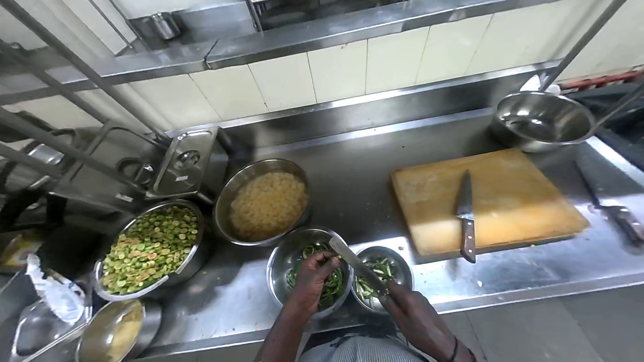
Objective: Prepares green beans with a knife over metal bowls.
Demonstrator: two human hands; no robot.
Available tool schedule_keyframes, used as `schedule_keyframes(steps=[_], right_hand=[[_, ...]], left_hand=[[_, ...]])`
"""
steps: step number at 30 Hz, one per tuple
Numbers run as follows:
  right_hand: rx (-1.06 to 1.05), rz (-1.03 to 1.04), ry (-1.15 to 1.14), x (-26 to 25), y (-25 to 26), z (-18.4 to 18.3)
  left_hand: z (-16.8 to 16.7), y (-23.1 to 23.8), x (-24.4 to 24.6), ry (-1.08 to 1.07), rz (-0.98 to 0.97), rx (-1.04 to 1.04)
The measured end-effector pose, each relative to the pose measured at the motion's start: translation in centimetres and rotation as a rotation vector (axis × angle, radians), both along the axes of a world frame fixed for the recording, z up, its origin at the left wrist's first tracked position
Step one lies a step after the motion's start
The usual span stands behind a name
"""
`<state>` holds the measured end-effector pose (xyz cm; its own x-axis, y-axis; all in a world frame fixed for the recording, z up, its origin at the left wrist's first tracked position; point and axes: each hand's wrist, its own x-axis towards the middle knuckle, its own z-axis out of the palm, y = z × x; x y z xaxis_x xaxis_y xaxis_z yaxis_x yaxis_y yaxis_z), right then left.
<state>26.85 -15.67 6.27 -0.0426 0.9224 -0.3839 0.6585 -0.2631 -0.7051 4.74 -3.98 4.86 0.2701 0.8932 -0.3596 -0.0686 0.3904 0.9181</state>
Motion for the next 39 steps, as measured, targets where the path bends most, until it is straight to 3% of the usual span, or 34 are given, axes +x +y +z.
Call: schedule_keyframes(steps=[9, 14, 20, 28, 31, 34, 39], right_hand=[[-0.031, 0.038, -0.209, -1.1, 0.0, 1.6], [-0.018, 0.069, -0.185, -1.3, 0.2, 1.4], [-0.063, 0.072, -0.093, -1.5, 1.0, 1.3], [-0.059, 0.054, -0.088, -1.9, 1.6, 1.1], [-0.008, -0.034, -0.016, -1.9, 1.5, 0.8], [0.024, -0.087, 0.025, -1.7, 1.4, 0.4], [-0.023, -0.023, -0.015, -1.2, 1.7, 0.8]], left_hand=[[0.5, -0.2, 0.1, 0.055, -0.022, 0.038], [0.9, -0.3, 0.3, 0.059, -0.054, -0.007], [0.8, -0.8, 1.4, -0.082, -0.094, -0.185], [0.3, -1.0, 2.3, -0.151, -0.121, -0.274], [-0.5, -1.3, 2.2, -0.305, -0.119, -0.301], [-1.4, -2.1, 2.6, -0.482, 0.006, -0.378], [-0.7, -2.2, 2.9, -0.426, 0.02, -0.347]])
